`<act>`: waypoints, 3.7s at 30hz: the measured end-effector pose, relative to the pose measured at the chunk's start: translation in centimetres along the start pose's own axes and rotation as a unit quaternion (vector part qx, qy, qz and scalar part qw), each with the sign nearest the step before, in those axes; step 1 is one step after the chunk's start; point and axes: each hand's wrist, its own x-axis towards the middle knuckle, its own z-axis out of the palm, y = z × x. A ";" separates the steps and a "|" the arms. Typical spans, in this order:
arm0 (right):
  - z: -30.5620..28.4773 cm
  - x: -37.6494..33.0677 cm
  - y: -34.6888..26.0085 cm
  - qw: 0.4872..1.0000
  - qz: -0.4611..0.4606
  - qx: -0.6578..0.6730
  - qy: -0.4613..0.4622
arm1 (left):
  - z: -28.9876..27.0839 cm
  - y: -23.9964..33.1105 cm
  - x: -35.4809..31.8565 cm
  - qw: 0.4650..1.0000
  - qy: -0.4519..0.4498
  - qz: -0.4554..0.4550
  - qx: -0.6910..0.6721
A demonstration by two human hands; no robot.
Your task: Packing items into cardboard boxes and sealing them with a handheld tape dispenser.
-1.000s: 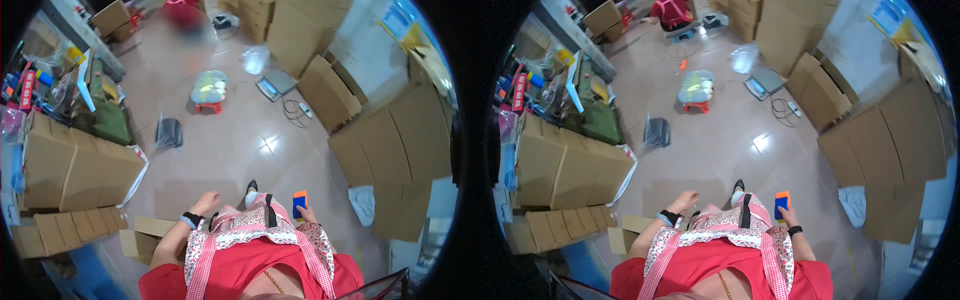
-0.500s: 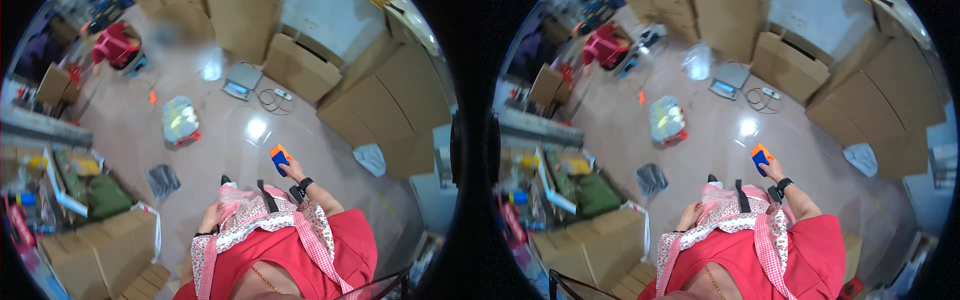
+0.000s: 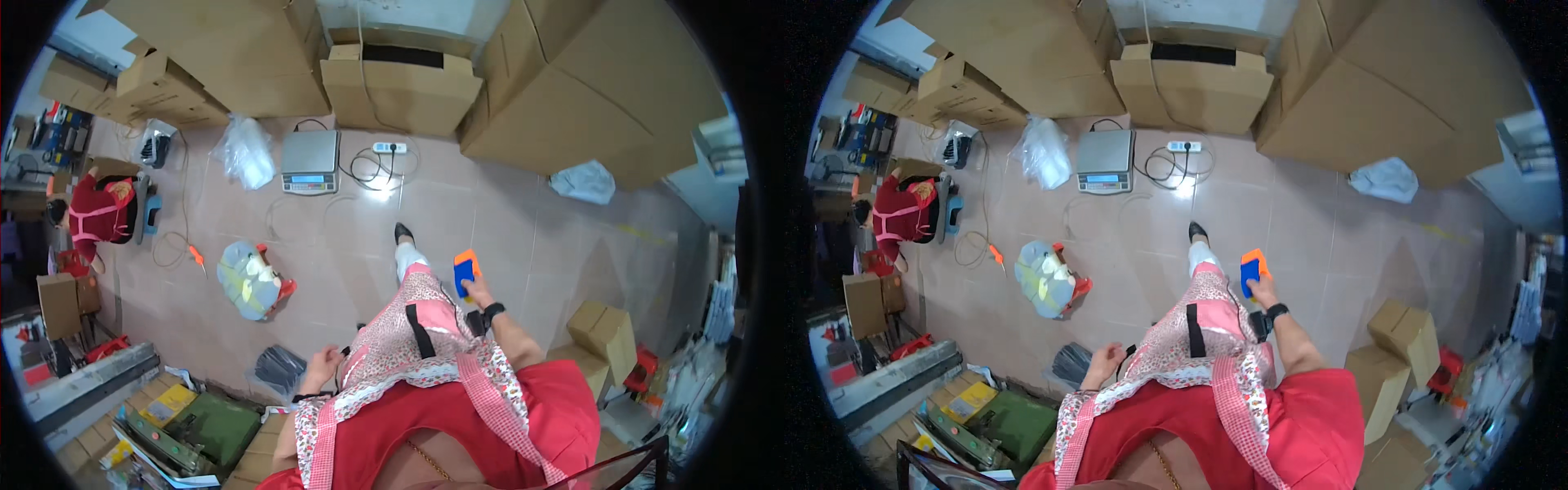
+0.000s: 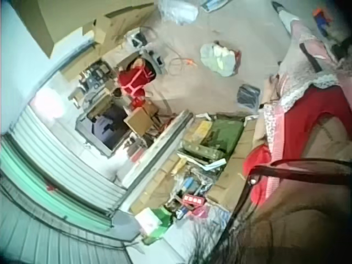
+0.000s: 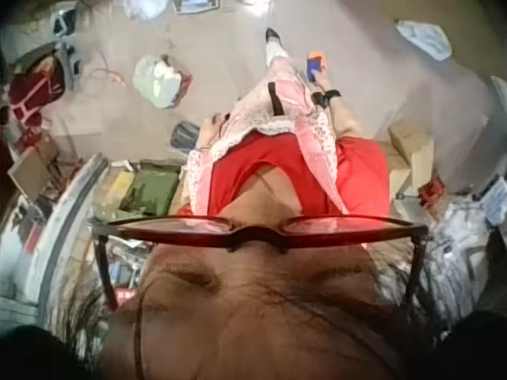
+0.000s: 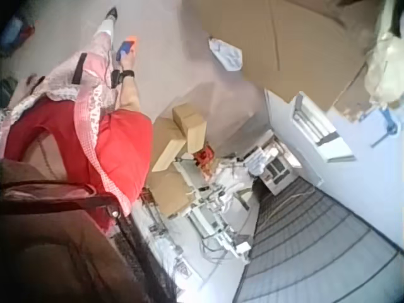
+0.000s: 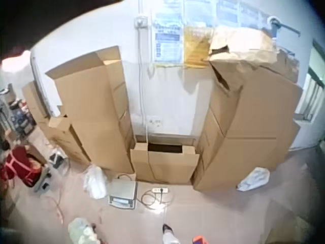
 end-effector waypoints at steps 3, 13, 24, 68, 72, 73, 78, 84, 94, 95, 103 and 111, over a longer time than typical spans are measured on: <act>-2.3 5.0 -1.7 0.994 0.036 -0.050 -0.095 | 2.2 -2.1 -0.2 0.971 -0.020 -0.087 -0.223; -11.9 20.3 -21.7 0.944 -0.096 -0.169 -0.268 | 15.0 14.4 -11.4 0.737 0.036 -0.293 -0.608; -10.3 25.4 -27.7 0.853 -0.245 -0.256 -0.383 | 43.6 28.2 -6.2 0.731 0.212 -0.216 -0.611; 1.3 65.6 2.8 0.899 -0.081 -0.427 -0.056 | -23.9 41.3 71.3 0.623 0.482 0.289 0.544; -3.5 58.0 -4.4 0.961 -0.118 -0.202 -0.147 | -29.0 38.7 71.3 0.799 0.485 0.210 0.287; -5.5 55.5 -8.6 0.961 -0.128 -0.209 -0.129 | -29.9 38.8 71.7 0.838 0.471 0.180 0.209; -16.9 43.7 -30.0 0.938 -0.317 -0.097 0.100 | -33.2 40.7 72.1 0.892 0.424 0.156 -0.007; -22.7 50.2 -45.1 0.869 -0.436 -0.178 0.150 | -34.8 43.4 72.1 0.918 0.326 0.223 0.038; -21.9 64.5 -43.3 0.802 -0.374 -0.463 -0.051 | -33.6 49.7 71.4 0.929 0.074 0.006 0.363; -21.9 64.1 -43.1 0.792 -0.375 -0.482 -0.011 | -33.4 50.4 71.9 0.931 0.066 0.012 0.360; -28.3 59.1 -39.6 0.938 -0.208 -0.155 0.230 | -30.1 52.1 77.3 0.917 0.040 -0.029 0.396; -30.8 63.2 -38.4 0.958 0.180 -0.221 0.028 | -33.0 52.3 74.8 0.918 0.199 -0.090 0.331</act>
